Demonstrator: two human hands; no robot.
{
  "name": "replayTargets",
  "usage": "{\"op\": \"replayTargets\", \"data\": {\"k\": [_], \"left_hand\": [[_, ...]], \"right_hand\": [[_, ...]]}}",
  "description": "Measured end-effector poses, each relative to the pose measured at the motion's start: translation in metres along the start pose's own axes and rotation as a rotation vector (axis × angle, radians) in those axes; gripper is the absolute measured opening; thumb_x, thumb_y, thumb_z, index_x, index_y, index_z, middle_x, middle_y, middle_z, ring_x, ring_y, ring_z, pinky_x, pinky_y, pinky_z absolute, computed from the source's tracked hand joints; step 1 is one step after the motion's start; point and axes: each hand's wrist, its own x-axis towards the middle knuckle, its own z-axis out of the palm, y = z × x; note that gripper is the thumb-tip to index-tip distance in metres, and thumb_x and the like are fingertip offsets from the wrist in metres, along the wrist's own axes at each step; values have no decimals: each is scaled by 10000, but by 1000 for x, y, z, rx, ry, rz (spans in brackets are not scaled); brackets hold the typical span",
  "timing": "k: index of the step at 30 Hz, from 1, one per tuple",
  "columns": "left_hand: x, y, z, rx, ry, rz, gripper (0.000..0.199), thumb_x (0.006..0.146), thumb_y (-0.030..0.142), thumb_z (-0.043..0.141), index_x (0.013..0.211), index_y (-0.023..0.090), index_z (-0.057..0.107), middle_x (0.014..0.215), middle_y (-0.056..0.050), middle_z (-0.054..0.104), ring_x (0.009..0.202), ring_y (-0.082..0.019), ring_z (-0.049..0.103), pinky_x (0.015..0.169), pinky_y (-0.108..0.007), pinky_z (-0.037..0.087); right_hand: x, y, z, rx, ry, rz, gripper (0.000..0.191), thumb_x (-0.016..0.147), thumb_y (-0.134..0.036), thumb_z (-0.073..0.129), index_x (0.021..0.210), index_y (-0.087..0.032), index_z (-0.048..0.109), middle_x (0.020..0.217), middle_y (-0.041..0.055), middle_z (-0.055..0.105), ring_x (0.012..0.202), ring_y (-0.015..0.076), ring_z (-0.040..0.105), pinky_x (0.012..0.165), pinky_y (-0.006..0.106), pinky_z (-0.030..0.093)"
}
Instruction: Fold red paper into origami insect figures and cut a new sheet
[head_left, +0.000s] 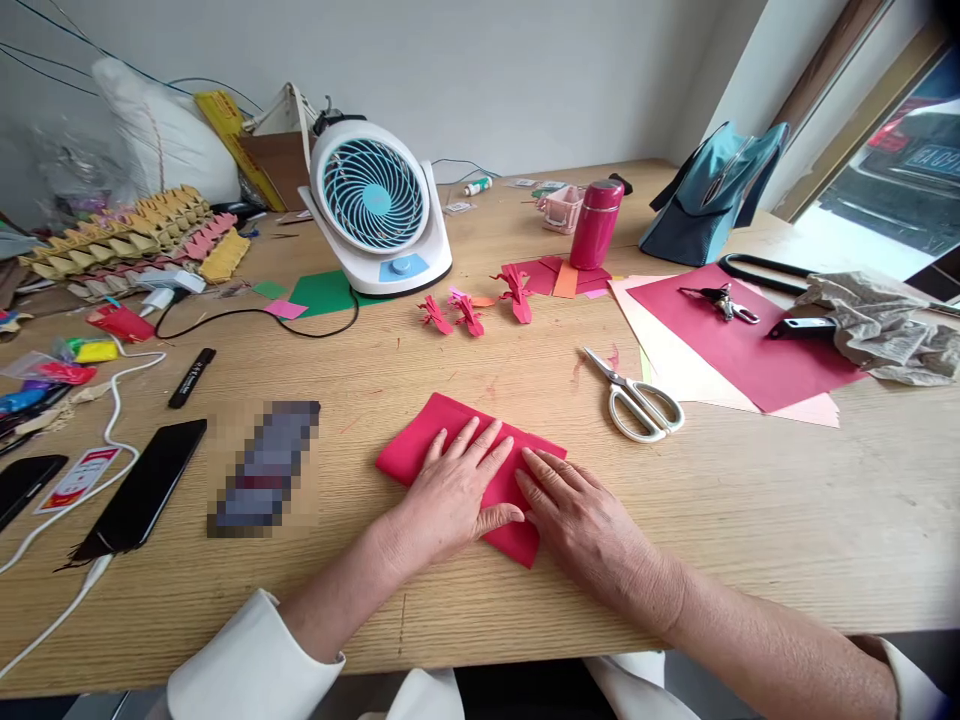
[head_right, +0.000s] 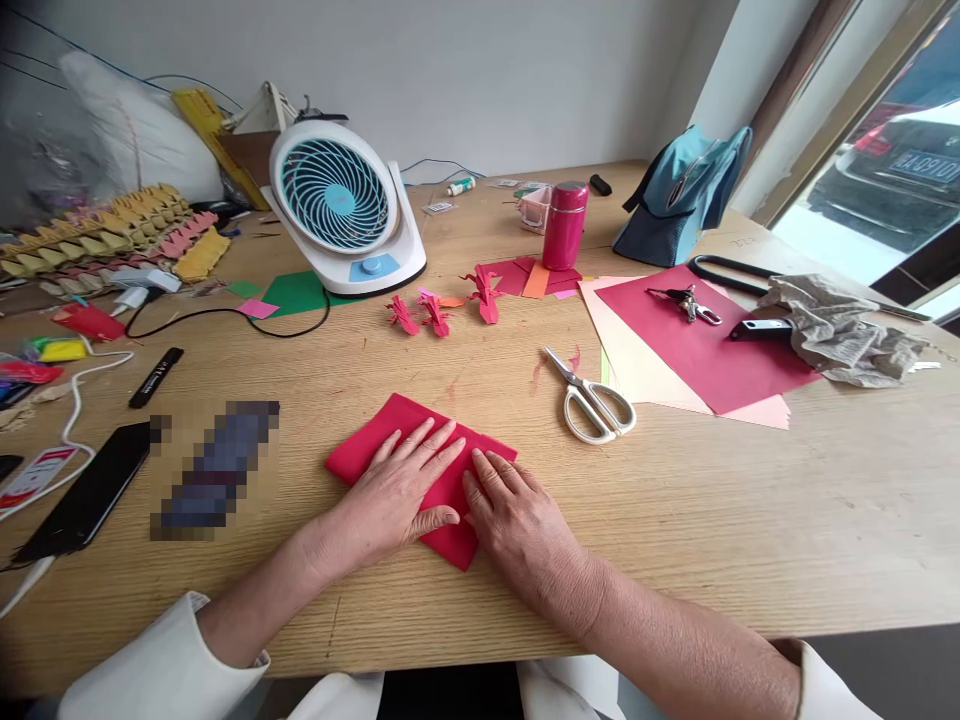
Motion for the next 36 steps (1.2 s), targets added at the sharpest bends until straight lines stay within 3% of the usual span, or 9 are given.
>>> {"op": "replayTargets", "data": {"k": [9, 14, 19, 24, 31, 36], "left_hand": [[10, 7, -8, -5, -88, -105, 783, 926, 703, 334, 1532, 207, 348, 1626, -115, 276, 1503, -353, 230, 1134, -622, 318], [8, 8, -10, -10, -94, -101, 683, 987, 610, 296, 1553, 227, 296, 1645, -101, 222, 1520, -339, 185, 1142, -629, 299], [7, 11, -3, 27, -113, -131, 643, 1000, 484, 390, 1568, 222, 240, 1659, -81, 164, 1534, -312, 136, 1176, -626, 231], [7, 14, -3, 55, -140, -159, 668, 988, 442, 411, 1576, 203, 203, 1666, -63, 97, 1540, -309, 91, 1191, -628, 194], [24, 33, -18, 49, -206, -224, 592, 977, 247, 379, 1540, 87, 290, 1637, -157, 192, 1509, -357, 213, 1131, -663, 298], [35, 52, -3, 41, -98, -366, 662, 906, 186, 507, 1518, 27, 311, 1615, -240, 213, 1503, -355, 235, 1141, -599, 339]], "right_hand": [[-2, 4, 7, -1, 53, -29, 285, 974, -154, 497, 1199, -82, 656, 1349, 212, 610, 1255, 326, 572, 952, 477, 556], [-1, 4, 7, -14, 39, -23, 344, 982, -165, 485, 1282, -55, 612, 1366, 219, 597, 1250, 314, 572, 950, 461, 553], [2, 6, 6, 6, 34, -18, 365, 984, -178, 490, 1302, -32, 596, 1371, 230, 589, 1263, 310, 547, 970, 461, 529], [10, 11, 5, 42, -1, 31, 421, 1004, -240, 460, 1345, -18, 567, 1401, 220, 570, 1131, 303, 585, 918, 455, 524], [13, 11, 5, 2, -47, 39, 422, 987, -187, 453, 1371, -50, 558, 1453, 190, 531, 1118, 302, 576, 901, 443, 489], [14, 10, 6, -12, -13, 14, 438, 982, -165, 460, 1397, -47, 527, 1465, 210, 510, 1197, 289, 551, 914, 428, 476]]}}
